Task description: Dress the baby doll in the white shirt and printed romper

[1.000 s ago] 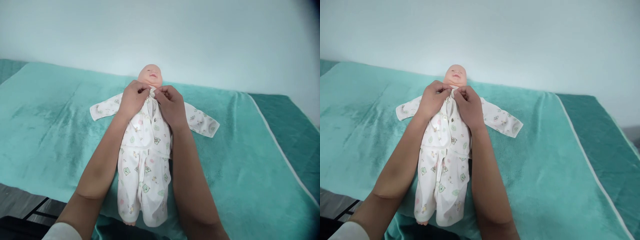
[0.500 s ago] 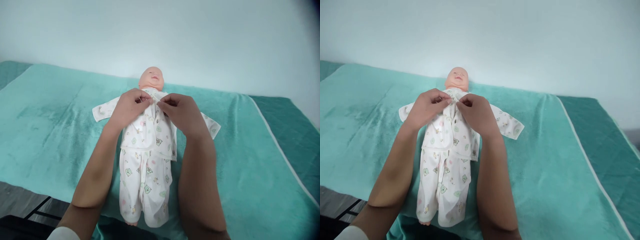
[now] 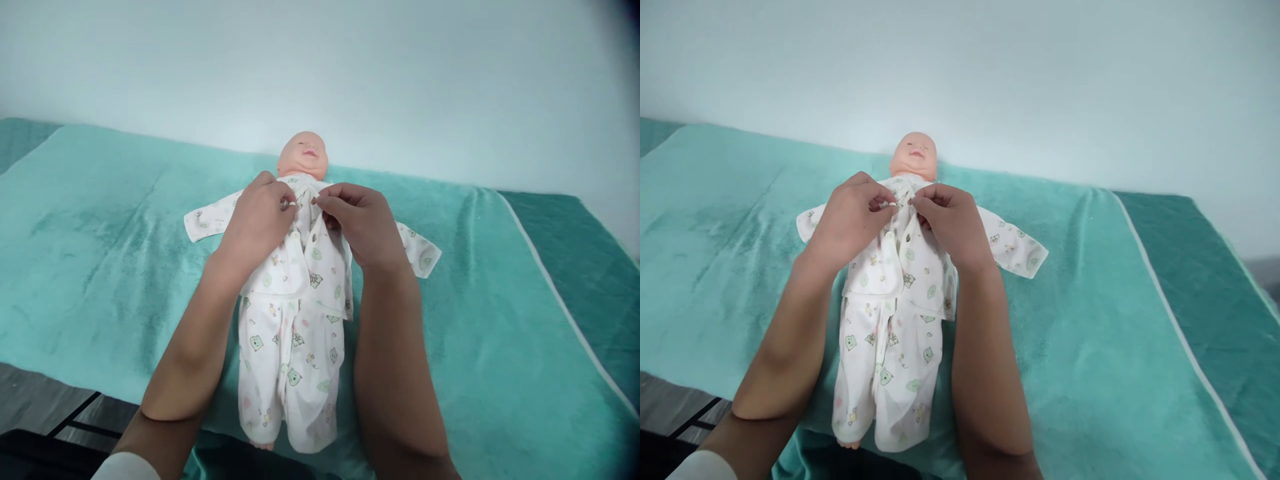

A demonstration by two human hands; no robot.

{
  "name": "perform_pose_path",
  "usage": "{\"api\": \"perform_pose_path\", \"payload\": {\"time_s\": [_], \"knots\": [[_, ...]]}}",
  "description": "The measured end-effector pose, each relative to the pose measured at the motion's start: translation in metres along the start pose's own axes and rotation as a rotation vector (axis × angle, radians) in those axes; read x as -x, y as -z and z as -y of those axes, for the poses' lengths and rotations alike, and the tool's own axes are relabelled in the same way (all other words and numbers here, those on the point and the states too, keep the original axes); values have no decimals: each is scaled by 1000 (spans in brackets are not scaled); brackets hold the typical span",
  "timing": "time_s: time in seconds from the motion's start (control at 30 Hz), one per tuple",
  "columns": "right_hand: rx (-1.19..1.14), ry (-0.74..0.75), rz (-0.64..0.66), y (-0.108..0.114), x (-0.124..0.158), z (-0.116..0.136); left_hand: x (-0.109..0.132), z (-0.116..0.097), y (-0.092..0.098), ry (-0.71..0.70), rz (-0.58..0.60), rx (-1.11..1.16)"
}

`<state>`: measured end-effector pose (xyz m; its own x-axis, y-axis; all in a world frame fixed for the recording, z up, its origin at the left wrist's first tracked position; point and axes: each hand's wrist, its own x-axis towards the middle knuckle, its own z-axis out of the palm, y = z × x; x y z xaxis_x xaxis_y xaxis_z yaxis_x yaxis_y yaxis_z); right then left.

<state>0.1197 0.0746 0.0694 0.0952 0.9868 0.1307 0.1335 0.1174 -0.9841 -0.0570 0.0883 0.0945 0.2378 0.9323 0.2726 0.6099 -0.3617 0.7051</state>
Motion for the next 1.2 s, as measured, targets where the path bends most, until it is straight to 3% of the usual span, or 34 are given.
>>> {"api": "perform_pose_path", "payload": {"time_s": [0.2, 0.3, 0.43, 0.57, 1.2], "knots": [[-7, -52, -15, -2, 4, 7, -1, -3, 5, 33, 18, -39], [-49, -69, -26, -3, 3, 8, -1, -5, 1, 60, 20, 176], [-152, -74, -17, -3, 0, 3, -1, -9, -9, 171, 107, 579], [-189, -63, -16, -2, -2, -2, -2, -9, -13, 228, 142, 756], [-53, -34, 44, 2, 2, 2, -5, -6, -12, 244, 148, 799]]}}
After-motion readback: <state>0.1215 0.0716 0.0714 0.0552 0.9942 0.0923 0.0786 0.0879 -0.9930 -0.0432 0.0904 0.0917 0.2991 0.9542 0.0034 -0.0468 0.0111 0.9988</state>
